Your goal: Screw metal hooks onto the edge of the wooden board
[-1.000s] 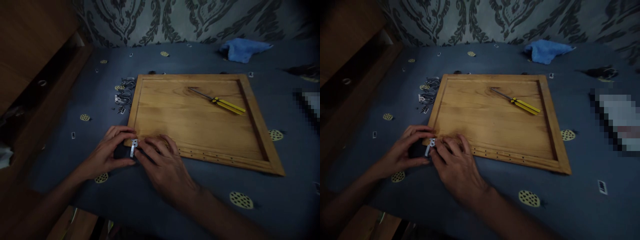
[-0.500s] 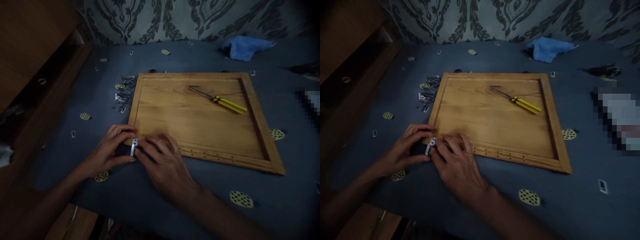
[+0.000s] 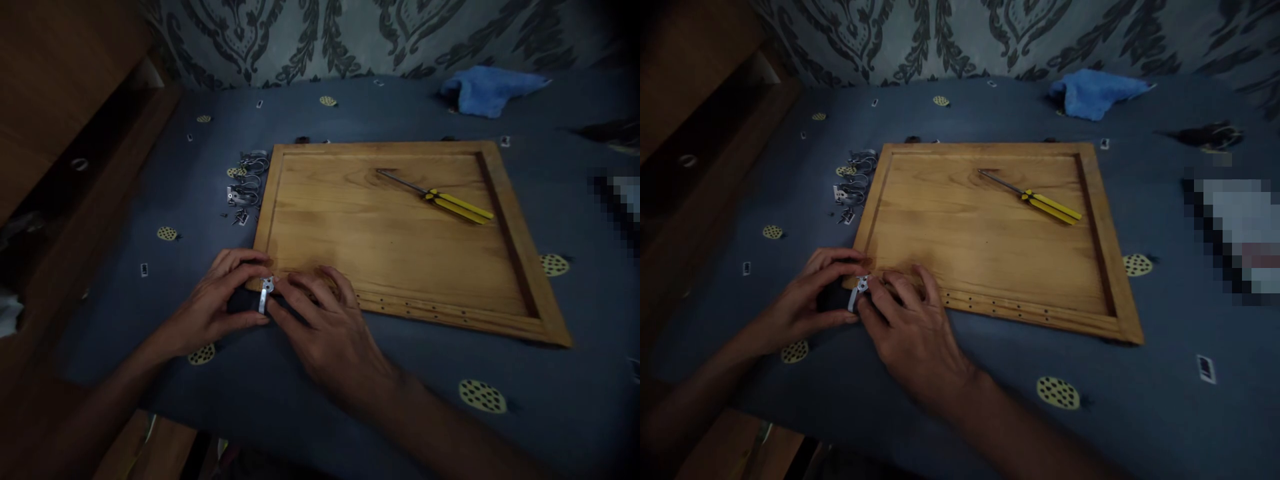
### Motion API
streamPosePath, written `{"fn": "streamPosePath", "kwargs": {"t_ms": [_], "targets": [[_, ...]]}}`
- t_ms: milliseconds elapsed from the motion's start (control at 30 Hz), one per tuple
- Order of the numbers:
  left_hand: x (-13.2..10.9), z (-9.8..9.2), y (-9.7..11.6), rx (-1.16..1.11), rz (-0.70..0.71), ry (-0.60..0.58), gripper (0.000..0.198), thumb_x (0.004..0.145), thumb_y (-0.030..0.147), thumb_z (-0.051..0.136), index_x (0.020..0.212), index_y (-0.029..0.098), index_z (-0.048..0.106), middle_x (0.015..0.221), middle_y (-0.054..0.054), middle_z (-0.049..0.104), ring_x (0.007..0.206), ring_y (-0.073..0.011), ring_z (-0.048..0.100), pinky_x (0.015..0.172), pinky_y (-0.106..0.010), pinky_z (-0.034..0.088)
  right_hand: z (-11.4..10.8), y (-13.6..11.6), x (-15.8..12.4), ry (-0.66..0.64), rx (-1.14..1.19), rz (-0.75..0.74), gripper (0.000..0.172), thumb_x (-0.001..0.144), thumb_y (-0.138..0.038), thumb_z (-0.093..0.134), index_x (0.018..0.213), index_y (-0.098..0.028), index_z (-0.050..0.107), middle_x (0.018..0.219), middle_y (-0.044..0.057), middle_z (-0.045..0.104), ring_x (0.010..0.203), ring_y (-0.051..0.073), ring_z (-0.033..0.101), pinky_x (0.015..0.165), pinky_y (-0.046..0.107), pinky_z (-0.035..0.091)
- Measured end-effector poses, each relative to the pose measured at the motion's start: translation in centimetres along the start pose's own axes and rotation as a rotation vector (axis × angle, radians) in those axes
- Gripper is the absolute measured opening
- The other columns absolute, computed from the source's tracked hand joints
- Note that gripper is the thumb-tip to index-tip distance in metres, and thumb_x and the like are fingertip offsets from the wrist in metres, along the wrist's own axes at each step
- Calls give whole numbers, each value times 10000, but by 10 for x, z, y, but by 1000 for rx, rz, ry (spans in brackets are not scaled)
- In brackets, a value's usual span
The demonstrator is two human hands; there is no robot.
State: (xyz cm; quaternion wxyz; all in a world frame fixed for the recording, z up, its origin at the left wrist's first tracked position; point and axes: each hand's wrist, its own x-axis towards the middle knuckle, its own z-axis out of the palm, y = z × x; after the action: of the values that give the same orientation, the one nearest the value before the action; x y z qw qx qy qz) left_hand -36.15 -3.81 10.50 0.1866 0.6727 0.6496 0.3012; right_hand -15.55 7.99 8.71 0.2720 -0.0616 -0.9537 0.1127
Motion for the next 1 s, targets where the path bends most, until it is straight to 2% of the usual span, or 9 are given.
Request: {"fn": "streamPosePath", "kwargs": {"t_ms": [100, 333, 567, 633, 700, 767, 833, 900, 1000], "targets": [[0, 0, 1, 4, 1, -2, 412, 995, 480, 702, 1338, 282, 589, 1450, -93, 590, 1344, -291, 538, 1112, -439, 476, 0, -1, 0, -4, 0, -2, 263, 1079, -187, 515, 1208, -162, 743, 1263, 99, 757, 1192, 268, 600, 1115, 546, 393], [2, -1, 2, 5, 22, -15, 415, 993, 427, 719, 1345, 265, 571, 1446, -105, 586, 1333, -288, 549, 1109, -436, 485, 3, 0, 0, 9, -7, -7, 304, 1101, -195, 450, 1195, -159, 737, 1247, 83, 765, 1191, 271, 592, 1112, 531, 382], [1, -4, 5, -59, 8, -10, 451, 968, 423, 756, 1359, 274, 589, 1435, -110, 595, 1360, -286, 560, 1120, -444, 508, 5, 1, -1, 1, -43, -20, 241, 1081, -200, 522, 1194, -178, 734, 1276, 60, 764, 1193, 259, 597, 1111, 513, 387], [2, -5, 4, -133, -19, 44, 401, 980, 409, 741, 1338, 272, 622, 1402, -104, 621, 1321, -275, 600, 1089, -423, 534, 5, 1, -1, 6, -57, -25, 215, 1064, -186, 559, 1188, -188, 735, 1271, 55, 766, 1188, 251, 601, 1109, 501, 391], [4, -6, -1, -184, -86, 158, 286, 1007, 379, 689, 1260, 249, 668, 1303, -96, 669, 1200, -249, 664, 995, -382, 574, 5, 1, -1, 20, -64, -28, 196, 1047, -171, 588, 1174, -190, 736, 1260, 49, 769, 1176, 250, 606, 1106, 496, 393], [8, -7, -11, -166, -204, 303, 206, 1012, 370, 640, 1140, 216, 690, 1126, -76, 707, 1002, -217, 704, 849, -335, 594, 5, 1, 0, 23, -63, -35, 190, 1032, -167, 613, 1176, -187, 734, 1263, 51, 767, 1177, 253, 608, 1102, 496, 397], [15, -10, -24, -80, -307, 401, 210, 987, 392, 605, 1052, 200, 659, 956, -44, 706, 786, -181, 677, 698, -295, 573, 6, 2, -1, 20, -63, -44, 194, 1017, -170, 636, 1182, -188, 737, 1264, 65, 764, 1180, 257, 609, 1099, 501, 407], [24, -16, -37, -26, -331, 412, 195, 965, 366, 575, 1037, 193, 631, 882, -29, 682, 660, -161, 620, 587, -271, 521, 7, 2, -1, 16, -63, -48, 209, 1005, -165, 647, 1191, -190, 740, 1274, 78, 757, 1187, 262, 608, 1095, 507, 417], [40, -29, -49, 87, -317, 418, 153, 922, 278, 556, 1005, 185, 644, 896, -38, 672, 695, -179, 616, 621, -292, 507, 9, 2, -2, 23, -63, -49, 231, 1000, -152, 640, 1204, -188, 741, 1278, 86, 754, 1185, 265, 608, 1093, 510, 423]]}}
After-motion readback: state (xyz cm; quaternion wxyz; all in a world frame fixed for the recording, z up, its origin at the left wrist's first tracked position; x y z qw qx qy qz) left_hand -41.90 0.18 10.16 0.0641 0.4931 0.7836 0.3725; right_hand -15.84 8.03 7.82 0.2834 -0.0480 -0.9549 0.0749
